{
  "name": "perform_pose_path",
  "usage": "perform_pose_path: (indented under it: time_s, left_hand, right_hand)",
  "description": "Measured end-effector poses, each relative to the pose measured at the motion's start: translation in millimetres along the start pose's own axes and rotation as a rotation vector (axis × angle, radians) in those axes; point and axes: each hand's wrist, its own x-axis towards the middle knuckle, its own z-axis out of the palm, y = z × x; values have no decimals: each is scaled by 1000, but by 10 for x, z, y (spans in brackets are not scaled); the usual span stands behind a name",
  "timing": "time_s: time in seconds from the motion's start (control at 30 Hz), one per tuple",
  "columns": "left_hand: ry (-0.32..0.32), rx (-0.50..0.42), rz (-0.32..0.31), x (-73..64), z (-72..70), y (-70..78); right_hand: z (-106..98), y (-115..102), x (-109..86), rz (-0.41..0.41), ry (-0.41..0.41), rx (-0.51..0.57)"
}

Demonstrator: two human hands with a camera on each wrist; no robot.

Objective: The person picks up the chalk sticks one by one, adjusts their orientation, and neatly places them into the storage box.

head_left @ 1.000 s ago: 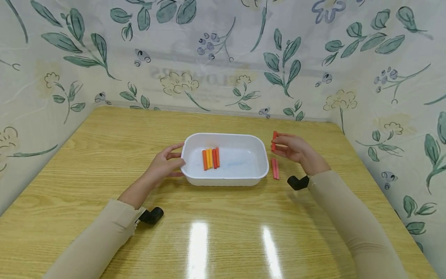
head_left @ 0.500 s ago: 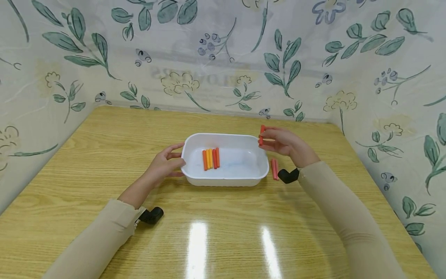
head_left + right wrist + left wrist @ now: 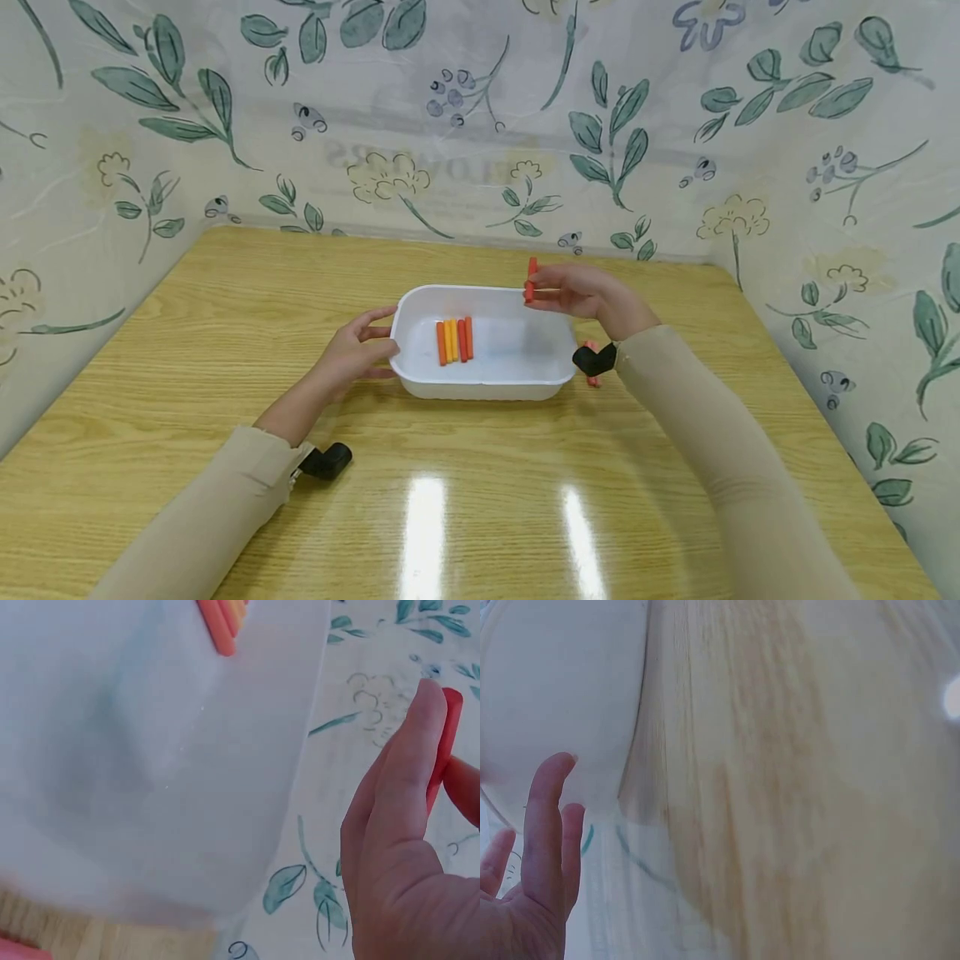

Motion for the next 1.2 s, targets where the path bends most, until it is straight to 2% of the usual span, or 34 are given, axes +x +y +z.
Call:
perform_pose_path:
  time_s: [0.3, 0.53, 0.77, 1.03, 1.2]
  left_hand:
    - [-4, -15, 6, 17, 8, 8]
    - [0, -11, 3, 3, 12, 14]
    - [3, -16, 4, -11, 0, 6]
    - [0, -19, 8, 4, -2, -21]
    - [-3, -20, 9, 9, 2, -25]
  right_hand:
    - [208, -43, 166, 41, -39, -66]
    - [300, 18, 284, 84, -144, -104]
    - [340, 67, 371, 148, -198, -189]
    - [378, 117, 478, 231, -188, -307]
    - [400, 192, 551, 266, -135, -400]
